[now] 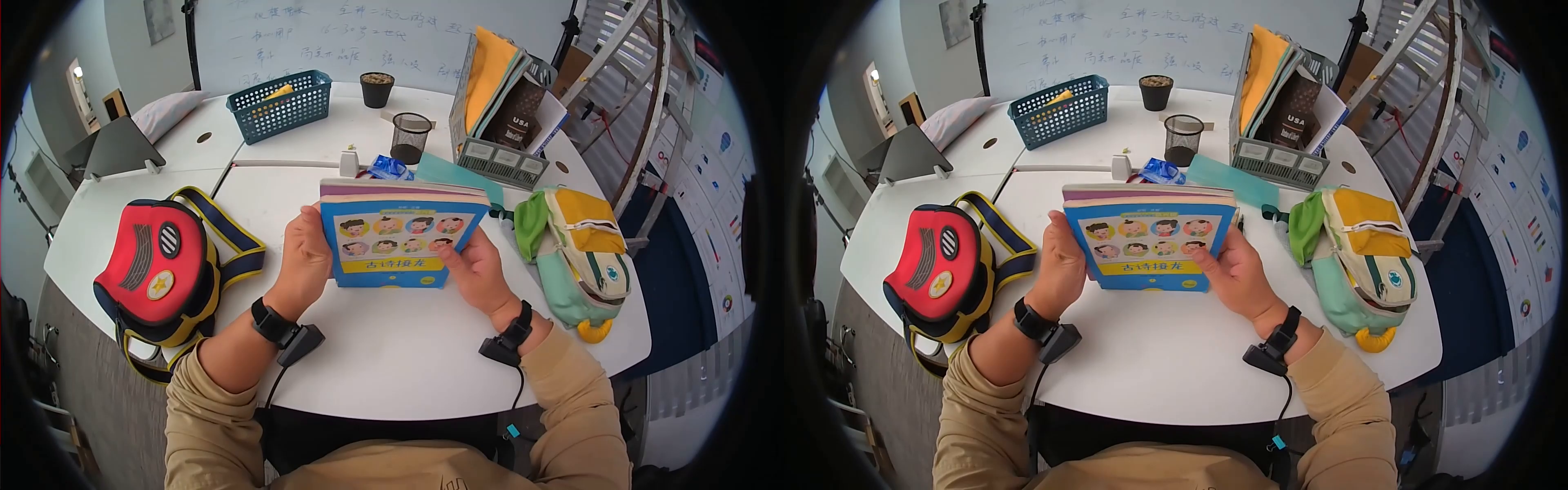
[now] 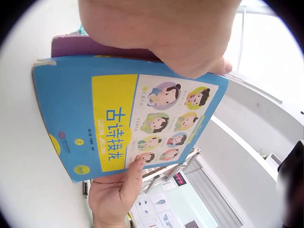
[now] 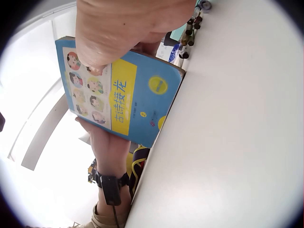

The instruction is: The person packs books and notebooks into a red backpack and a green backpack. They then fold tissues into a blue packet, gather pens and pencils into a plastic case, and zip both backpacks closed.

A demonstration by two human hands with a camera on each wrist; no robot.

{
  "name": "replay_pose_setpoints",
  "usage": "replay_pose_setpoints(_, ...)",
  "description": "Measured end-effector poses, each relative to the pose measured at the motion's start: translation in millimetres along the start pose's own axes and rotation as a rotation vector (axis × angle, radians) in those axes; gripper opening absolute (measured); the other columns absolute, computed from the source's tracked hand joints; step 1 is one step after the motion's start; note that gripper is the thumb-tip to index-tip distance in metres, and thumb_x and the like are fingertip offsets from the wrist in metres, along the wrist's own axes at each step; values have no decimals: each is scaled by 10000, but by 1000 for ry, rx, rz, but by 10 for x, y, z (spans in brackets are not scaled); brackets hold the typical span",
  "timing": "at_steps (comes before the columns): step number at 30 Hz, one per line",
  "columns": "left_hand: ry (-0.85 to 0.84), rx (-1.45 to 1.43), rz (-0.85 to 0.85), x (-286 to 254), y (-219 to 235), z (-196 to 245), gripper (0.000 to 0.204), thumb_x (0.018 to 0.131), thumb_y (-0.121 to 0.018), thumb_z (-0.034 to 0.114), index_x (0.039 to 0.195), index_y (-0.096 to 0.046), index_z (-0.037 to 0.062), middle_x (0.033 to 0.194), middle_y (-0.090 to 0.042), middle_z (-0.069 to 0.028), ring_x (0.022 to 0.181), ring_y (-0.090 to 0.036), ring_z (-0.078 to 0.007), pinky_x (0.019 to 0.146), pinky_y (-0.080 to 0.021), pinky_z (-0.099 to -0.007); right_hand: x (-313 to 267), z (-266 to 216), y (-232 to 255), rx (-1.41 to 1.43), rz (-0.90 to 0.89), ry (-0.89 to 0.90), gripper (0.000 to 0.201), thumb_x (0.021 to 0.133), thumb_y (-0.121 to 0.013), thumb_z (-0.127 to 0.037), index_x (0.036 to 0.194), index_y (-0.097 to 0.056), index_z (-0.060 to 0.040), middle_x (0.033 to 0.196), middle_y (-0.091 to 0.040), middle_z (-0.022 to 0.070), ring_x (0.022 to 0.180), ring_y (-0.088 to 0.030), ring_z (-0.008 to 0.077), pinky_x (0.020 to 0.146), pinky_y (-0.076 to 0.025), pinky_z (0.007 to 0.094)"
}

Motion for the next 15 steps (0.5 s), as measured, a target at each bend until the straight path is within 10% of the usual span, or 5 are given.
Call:
replay_pose_setpoints(5, 170, -233, 115, -12, -85, -16, 938, 1155, -267, 856, 1491, -687, 87, 1252, -829, -95, 995, -795, -189, 693, -621, -304, -18, 67, 74, 50, -46, -62, 533, 1204, -670, -141, 1675, -456, -11, 1601, -641, 88, 1468, -599, 178, 1252, -487, 374)
replay_pose_setpoints(8, 94, -329, 80, -99, -153, -225, 984, 1134, -294, 882, 1586, -643, 80, 1481, -765, -129, 1332, -741, -255, 1109, -605, -401, -54, 88, -9, 4, -83, -42, 568, 1218, -644, -165, 1704, -392, -15, 1629, -602, 91, 1496, -566, 182, 1273, -462, 383)
replay_pose_setpoints(9, 95, -276, -112, -146, -44, -333, 1020, 1121, -310, 897, 1687, -551, 83, 1670, -639, -138, 1560, -588, -290, 1341, -417, -479, -55, 85, -11, -23, -88, -55, 572, 1222, -636, -176, 1707, -378, -16, 1635, -593, 91, 1495, -563, 182, 1274, -459, 383)
replay_pose_setpoints(15, -93, -230, -158, -185, -194, -182, 988, 1049, -664, 808, 1619, -556, 9, 1505, -698, -129, 1387, -670, -222, 1176, -548, -417, -43, 74, -11, -107, -89, -84, 516, 1235, -615, -216, 1668, -420, -14, 1618, -603, 95, 1462, -572, 182, 1263, -458, 378)
Point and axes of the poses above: each hand's wrist, its own x-axis towards the middle knuckle, its own y-axis out of the back of the hand, z = x × y, the point moved 1 cm from there along x, towards the middle knuckle
